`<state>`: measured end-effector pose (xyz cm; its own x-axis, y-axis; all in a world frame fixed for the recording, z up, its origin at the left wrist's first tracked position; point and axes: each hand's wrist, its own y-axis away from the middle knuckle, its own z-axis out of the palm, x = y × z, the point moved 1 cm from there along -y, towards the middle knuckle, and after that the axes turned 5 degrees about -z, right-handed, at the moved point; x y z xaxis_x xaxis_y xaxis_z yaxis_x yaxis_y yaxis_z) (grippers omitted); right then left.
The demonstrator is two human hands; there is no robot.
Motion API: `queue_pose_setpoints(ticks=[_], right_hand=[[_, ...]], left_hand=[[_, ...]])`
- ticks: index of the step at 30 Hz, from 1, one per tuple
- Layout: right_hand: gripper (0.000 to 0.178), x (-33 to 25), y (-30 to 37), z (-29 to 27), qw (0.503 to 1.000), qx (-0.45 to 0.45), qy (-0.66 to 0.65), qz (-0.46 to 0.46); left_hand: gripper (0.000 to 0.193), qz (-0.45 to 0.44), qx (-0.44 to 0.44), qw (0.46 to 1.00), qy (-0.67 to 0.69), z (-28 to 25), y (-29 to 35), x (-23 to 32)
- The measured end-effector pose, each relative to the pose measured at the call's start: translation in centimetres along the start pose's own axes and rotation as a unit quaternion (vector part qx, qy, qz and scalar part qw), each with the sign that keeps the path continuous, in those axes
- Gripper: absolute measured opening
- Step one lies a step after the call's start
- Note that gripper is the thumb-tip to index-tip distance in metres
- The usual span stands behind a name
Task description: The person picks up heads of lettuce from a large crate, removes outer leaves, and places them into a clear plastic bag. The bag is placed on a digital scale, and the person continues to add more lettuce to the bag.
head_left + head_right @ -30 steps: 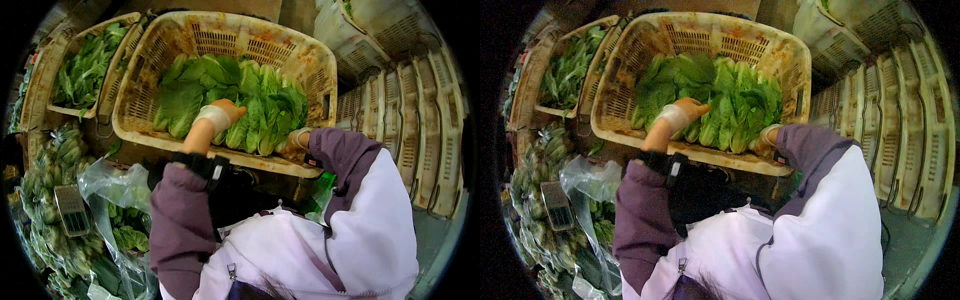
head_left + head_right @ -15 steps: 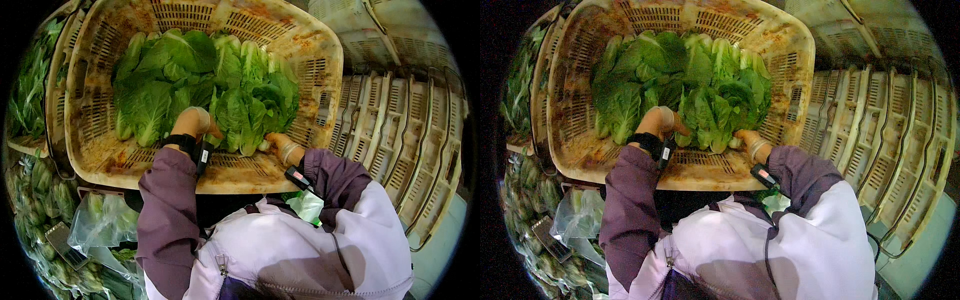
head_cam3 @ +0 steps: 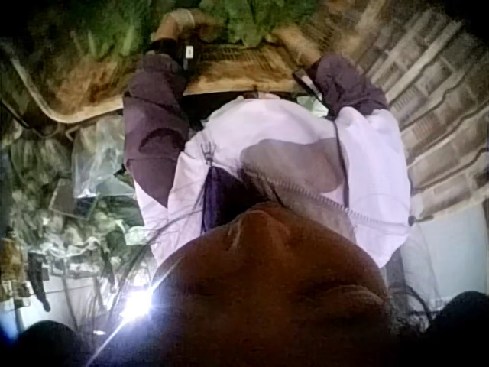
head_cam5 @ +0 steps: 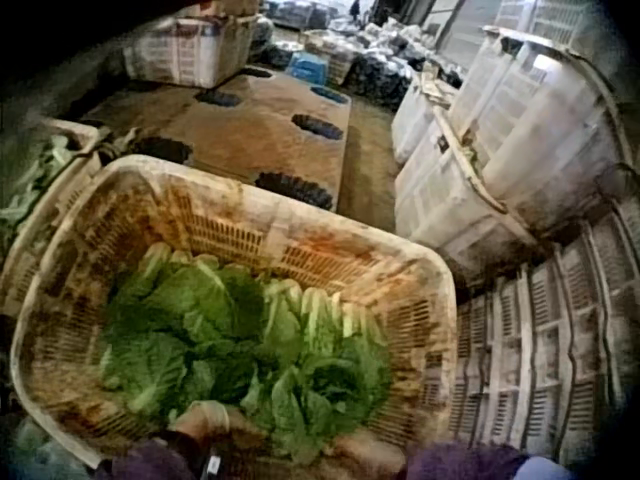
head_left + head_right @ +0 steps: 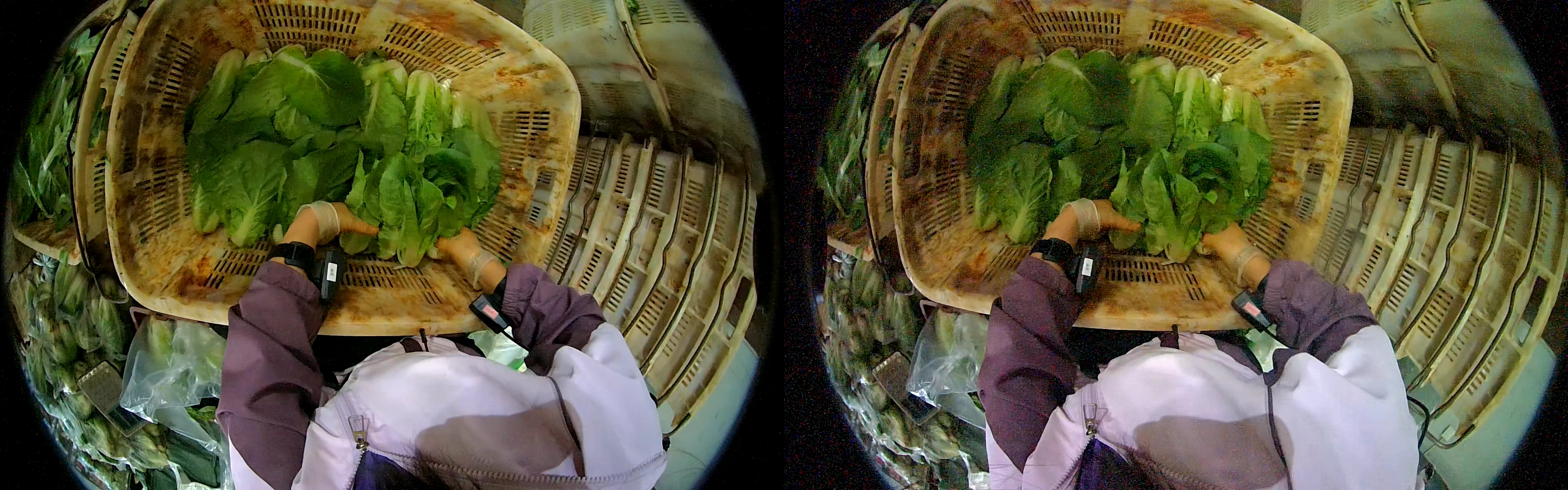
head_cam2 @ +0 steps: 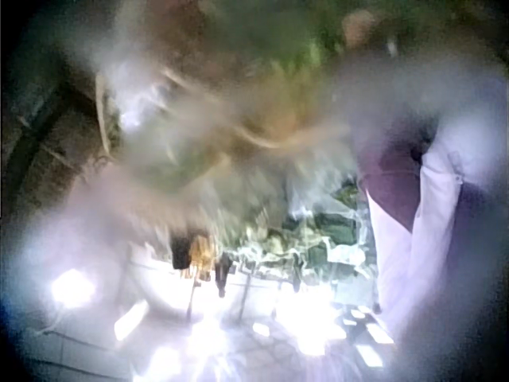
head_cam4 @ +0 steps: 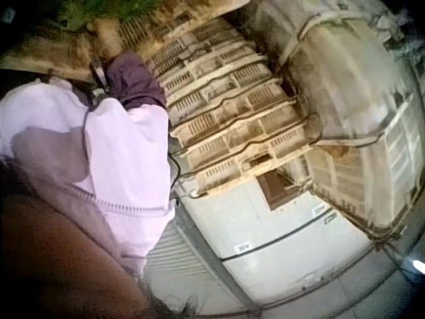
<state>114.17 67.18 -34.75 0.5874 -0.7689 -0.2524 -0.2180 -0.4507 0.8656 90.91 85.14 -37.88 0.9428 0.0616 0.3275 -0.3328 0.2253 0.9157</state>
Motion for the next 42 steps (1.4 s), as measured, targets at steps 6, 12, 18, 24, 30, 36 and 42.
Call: queue_pose_setpoints(ticks=[6,12,18,24,30,36,42], right_hand=[[0.037,0.2,1.2,0.4,0.938,0.137,-0.310,0.075],[0.039,0.3,2.1,-0.3,0.853,0.090,-0.510,0.069],[0.039,1.9,0.6,0.4,0.843,0.112,-0.510,0.130],[0.048,-3.6,4.3,-1.3,0.863,0.055,-0.498,0.061],[0.058,-2.8,5.8,-1.8,0.781,-0.060,-0.621,0.043],[0.065,-3.5,4.6,-0.4,0.728,-0.070,-0.681,0.040],[0.077,-5.0,4.6,-1.2,0.668,-0.156,-0.727,0.028]], left_hand=[[0.094,-0.014,-0.019,1.000,0.020,-1.2,1.6,0.3],[0.093,-0.011,-0.011,0.999,0.052,-1.1,2.2,0.5],[0.077,-0.038,0.079,0.996,-0.008,-0.3,0.4,0.4],[0.068,0.040,0.051,0.986,0.156,-0.6,0.3,-0.5],[0.070,0.016,0.069,0.968,0.239,-0.2,4.9,3.2],[0.084,0.068,0.235,0.962,0.124,-0.4,5.1,2.9],[0.084,0.059,0.293,0.933,0.200,-0.4,4.7,2.8]])
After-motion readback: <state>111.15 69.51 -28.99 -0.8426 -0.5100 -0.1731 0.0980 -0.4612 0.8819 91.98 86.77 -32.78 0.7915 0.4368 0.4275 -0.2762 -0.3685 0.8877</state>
